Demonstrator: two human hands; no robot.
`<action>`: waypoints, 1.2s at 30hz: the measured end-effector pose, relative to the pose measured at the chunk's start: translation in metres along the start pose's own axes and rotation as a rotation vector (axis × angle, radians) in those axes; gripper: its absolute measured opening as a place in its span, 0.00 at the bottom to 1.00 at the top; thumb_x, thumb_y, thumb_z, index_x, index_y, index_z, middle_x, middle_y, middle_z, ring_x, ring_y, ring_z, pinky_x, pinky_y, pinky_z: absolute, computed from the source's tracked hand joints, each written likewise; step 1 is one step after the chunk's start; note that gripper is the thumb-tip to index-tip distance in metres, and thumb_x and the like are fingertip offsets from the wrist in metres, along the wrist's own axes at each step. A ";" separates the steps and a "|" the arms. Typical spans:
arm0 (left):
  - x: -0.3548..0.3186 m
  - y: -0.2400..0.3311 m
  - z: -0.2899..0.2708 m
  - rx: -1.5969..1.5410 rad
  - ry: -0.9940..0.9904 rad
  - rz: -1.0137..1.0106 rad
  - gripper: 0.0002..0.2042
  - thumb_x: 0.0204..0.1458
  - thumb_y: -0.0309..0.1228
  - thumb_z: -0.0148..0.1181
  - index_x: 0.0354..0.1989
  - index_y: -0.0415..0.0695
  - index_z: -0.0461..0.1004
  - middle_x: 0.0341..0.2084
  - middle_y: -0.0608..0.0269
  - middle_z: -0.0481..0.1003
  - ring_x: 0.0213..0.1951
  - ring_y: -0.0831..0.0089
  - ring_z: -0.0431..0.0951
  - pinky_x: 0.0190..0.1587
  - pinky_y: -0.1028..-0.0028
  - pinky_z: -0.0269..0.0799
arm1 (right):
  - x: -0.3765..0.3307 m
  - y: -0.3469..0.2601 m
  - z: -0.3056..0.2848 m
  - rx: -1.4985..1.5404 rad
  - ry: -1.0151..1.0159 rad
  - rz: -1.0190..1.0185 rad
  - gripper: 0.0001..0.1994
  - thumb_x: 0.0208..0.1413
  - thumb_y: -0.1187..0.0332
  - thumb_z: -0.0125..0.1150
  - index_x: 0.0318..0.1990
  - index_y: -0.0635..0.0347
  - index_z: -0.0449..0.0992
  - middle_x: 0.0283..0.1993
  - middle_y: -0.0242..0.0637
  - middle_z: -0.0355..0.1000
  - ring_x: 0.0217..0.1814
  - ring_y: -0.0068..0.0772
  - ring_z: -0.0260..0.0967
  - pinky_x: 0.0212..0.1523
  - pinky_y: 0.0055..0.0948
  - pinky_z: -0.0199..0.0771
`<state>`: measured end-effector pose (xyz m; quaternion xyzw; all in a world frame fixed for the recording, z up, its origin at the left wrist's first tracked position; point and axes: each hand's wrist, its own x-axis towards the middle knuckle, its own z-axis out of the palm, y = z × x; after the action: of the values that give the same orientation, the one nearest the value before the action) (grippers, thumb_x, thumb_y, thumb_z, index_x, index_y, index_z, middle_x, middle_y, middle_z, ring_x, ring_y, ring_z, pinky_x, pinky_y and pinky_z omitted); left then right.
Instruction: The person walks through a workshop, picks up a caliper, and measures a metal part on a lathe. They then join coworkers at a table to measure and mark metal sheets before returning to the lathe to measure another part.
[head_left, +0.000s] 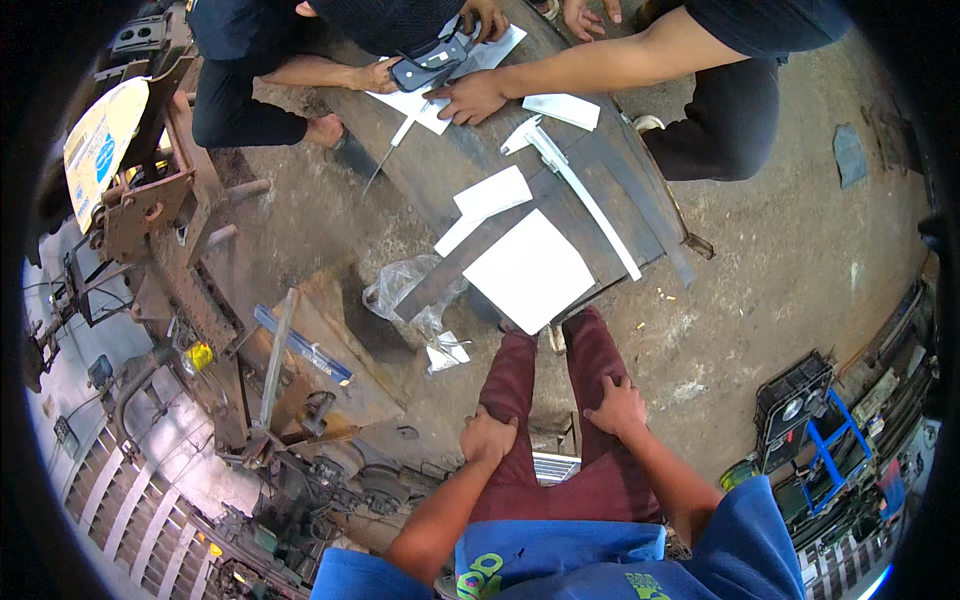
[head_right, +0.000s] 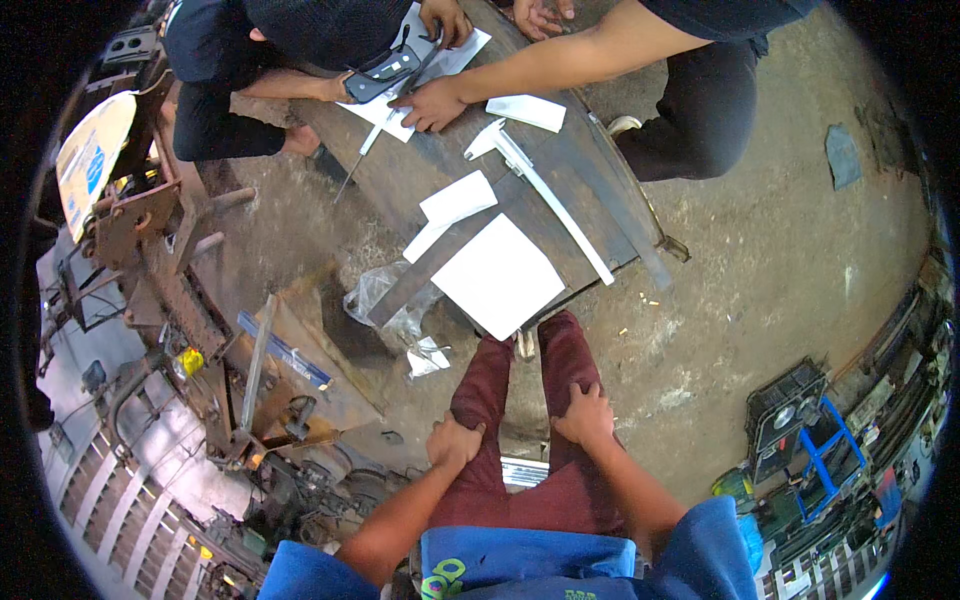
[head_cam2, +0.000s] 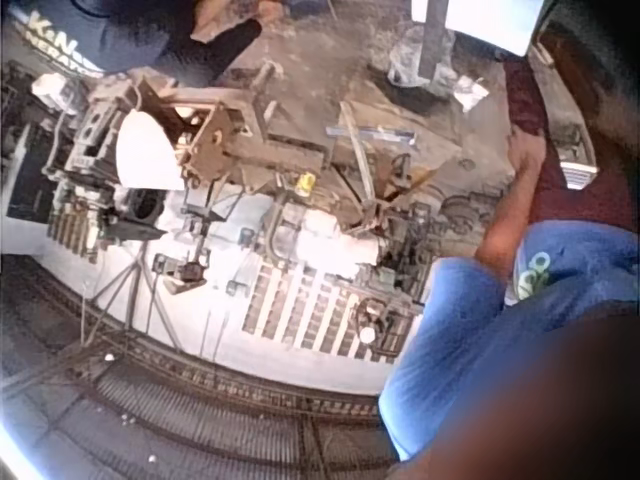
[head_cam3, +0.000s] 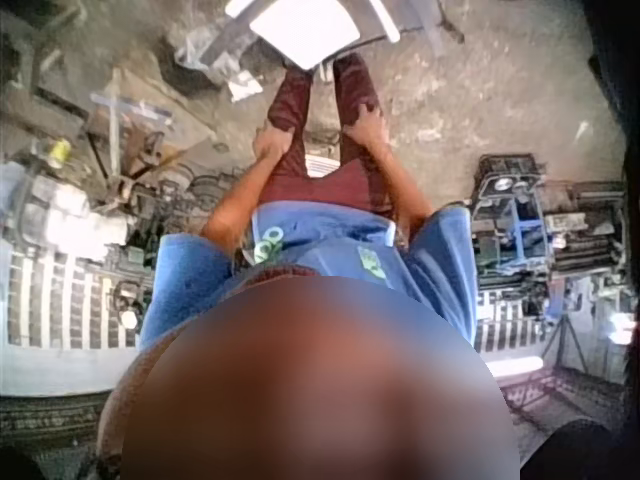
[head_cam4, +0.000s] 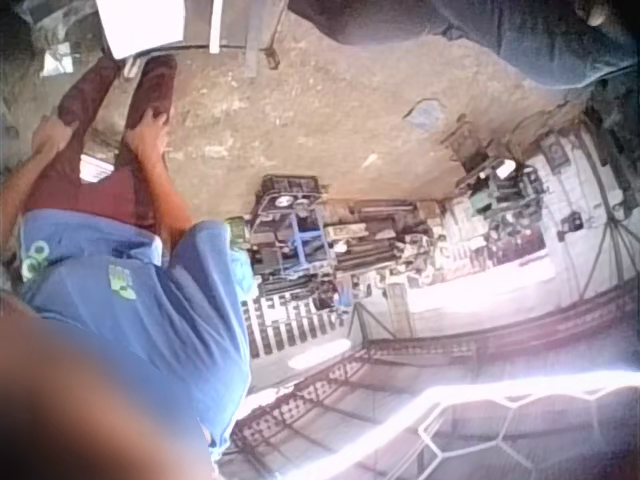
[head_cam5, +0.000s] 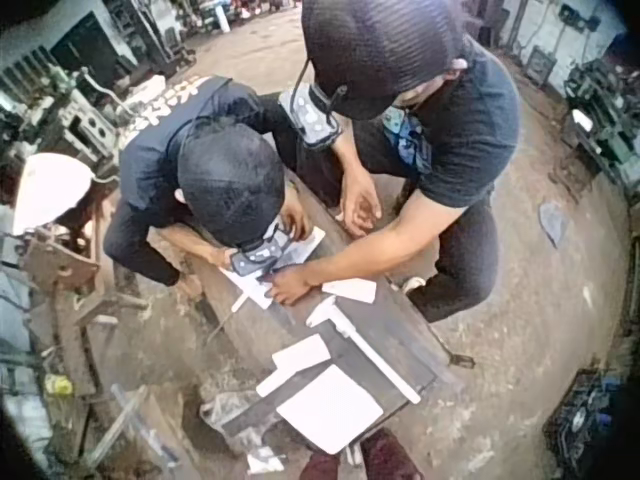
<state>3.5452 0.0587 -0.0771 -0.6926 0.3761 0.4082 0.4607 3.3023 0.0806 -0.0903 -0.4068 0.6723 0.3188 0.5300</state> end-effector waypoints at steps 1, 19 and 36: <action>0.000 0.000 0.002 0.006 0.005 -0.004 0.37 0.48 0.54 0.61 0.60 0.39 0.63 0.52 0.38 0.72 0.51 0.50 0.76 0.55 0.61 0.72 | 0.004 -0.001 0.000 -0.018 0.002 0.011 0.36 0.46 0.52 0.68 0.61 0.55 0.64 0.61 0.57 0.61 0.60 0.62 0.66 0.55 0.48 0.73; -0.002 -0.002 0.008 -0.050 0.008 -0.034 0.38 0.48 0.56 0.61 0.62 0.41 0.64 0.54 0.42 0.71 0.54 0.50 0.75 0.57 0.62 0.71 | 0.022 -0.012 0.002 0.015 0.108 0.000 0.22 0.52 0.56 0.58 0.50 0.62 0.71 0.51 0.54 0.73 0.51 0.58 0.74 0.52 0.48 0.75; 0.013 -0.013 0.000 -0.082 0.005 -0.052 0.35 0.48 0.54 0.61 0.59 0.41 0.66 0.50 0.43 0.73 0.51 0.52 0.77 0.54 0.62 0.72 | 0.023 -0.026 -0.003 0.024 0.148 -0.001 0.20 0.54 0.56 0.55 0.48 0.63 0.72 0.48 0.55 0.74 0.49 0.56 0.75 0.50 0.49 0.75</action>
<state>3.5615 0.0605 -0.0850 -0.7216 0.3422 0.4094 0.4412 3.3209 0.0610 -0.1120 -0.4232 0.7133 0.2795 0.4838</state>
